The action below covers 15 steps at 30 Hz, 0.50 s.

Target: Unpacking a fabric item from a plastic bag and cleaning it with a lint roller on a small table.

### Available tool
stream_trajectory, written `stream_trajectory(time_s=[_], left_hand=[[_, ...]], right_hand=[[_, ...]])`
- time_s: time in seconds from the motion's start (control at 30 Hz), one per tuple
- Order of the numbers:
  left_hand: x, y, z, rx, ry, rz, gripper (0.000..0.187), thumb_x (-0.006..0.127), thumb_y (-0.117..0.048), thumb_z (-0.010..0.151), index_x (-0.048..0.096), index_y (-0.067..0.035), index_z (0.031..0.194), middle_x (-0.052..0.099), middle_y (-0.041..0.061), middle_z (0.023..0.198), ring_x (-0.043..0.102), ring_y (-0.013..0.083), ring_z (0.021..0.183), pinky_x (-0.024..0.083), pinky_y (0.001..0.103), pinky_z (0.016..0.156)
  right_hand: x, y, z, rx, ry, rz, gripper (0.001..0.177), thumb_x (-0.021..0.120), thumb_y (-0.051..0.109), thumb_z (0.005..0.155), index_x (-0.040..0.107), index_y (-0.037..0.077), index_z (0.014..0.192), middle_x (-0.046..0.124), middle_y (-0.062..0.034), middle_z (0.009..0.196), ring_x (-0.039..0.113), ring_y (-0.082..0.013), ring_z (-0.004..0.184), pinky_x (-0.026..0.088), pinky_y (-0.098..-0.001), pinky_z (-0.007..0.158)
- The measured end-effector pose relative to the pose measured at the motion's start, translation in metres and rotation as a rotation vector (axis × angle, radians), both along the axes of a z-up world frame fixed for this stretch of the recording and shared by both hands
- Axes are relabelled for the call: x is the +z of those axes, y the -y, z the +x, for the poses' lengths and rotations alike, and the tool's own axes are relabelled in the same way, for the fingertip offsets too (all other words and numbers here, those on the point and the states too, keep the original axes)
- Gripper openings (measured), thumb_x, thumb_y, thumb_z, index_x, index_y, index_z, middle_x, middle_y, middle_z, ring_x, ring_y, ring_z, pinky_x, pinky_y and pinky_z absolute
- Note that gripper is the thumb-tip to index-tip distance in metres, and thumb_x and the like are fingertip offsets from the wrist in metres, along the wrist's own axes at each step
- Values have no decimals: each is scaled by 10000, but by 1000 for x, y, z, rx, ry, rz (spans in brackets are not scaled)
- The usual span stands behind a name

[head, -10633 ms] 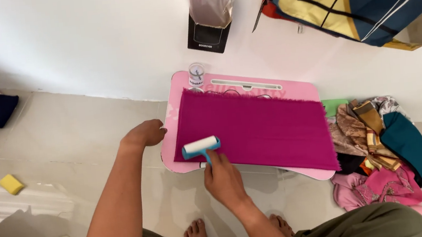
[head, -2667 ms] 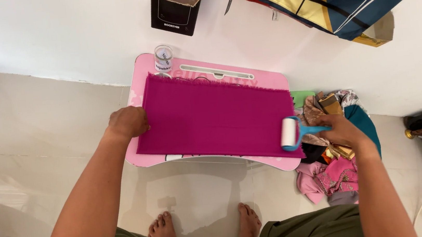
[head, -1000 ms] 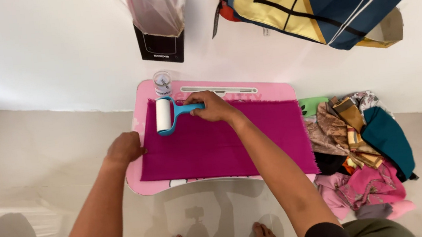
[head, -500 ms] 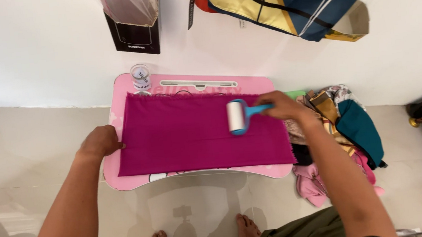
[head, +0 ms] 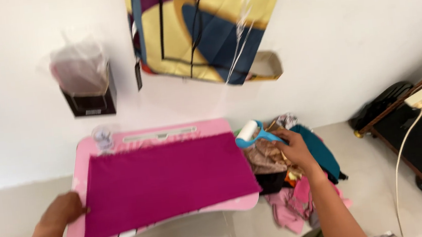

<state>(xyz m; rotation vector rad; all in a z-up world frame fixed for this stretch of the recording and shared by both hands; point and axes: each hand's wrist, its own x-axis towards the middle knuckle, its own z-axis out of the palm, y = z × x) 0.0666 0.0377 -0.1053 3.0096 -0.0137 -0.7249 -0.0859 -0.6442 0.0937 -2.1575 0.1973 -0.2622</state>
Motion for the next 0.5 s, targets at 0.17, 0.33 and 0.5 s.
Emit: stream_trajectory(time_s=[0.17,0.33,0.5], left_hand=[[-17,-4,22,37,-62,20,461,863,-527,812,769,-136,1037,859,44,1061,806,237,979,630,328,777],[3,-1,8,78,-84,-38,373,853,-461,838,725,-116,781,844,29,850,756,217,797,543,305,678],[59,33,-32,234,-63,-119,315,631,-191,880,756,-26,1117,800,165,1174,773,345,1026,617,444,811]], right_hand=[[88,-15,6,-119,468,143,328,712,86,931,690,23,1252,759,-115,1032,681,-196,913,590,-347,784],[116,-25,73,-366,634,90,284,700,154,955,667,43,1215,724,-106,986,652,-186,760,551,-341,625],[60,1,131,-464,502,-163,308,718,231,921,677,91,1192,709,-90,949,668,-250,838,521,-424,746]])
